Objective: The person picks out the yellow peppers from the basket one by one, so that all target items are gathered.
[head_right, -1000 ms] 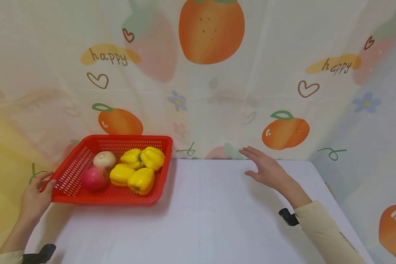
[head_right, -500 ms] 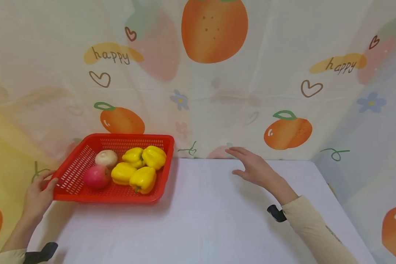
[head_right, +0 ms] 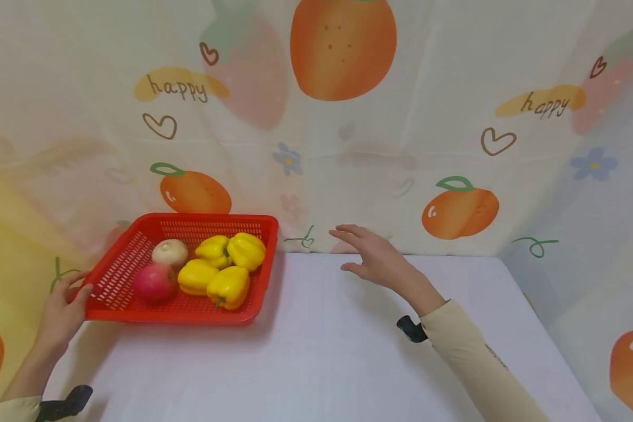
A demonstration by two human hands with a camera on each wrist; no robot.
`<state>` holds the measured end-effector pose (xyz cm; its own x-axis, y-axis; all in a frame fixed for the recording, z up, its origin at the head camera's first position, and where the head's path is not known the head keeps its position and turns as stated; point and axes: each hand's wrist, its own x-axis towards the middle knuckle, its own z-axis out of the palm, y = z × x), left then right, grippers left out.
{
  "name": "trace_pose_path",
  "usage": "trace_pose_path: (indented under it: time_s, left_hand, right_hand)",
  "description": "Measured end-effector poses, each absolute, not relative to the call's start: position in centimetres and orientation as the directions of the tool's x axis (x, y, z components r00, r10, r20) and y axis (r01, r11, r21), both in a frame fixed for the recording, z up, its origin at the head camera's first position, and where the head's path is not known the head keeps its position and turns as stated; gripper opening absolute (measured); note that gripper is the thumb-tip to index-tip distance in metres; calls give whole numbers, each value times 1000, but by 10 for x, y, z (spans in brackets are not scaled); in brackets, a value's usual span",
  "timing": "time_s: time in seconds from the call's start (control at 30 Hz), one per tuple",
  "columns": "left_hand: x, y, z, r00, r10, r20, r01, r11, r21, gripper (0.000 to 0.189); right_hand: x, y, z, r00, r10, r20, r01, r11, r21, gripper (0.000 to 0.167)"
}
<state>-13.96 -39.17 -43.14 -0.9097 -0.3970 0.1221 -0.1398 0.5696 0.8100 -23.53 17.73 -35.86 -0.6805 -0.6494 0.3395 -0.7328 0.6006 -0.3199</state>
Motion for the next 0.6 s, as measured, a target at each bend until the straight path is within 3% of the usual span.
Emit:
trace_pose_path:
  time_s: [0.6]
  left_hand:
    - [-139,-391,-432,-911,-394,119,-136,563,815,48]
  right_hand:
    - [-237,121,-353,-630,-708,319,-769,512,-382,67]
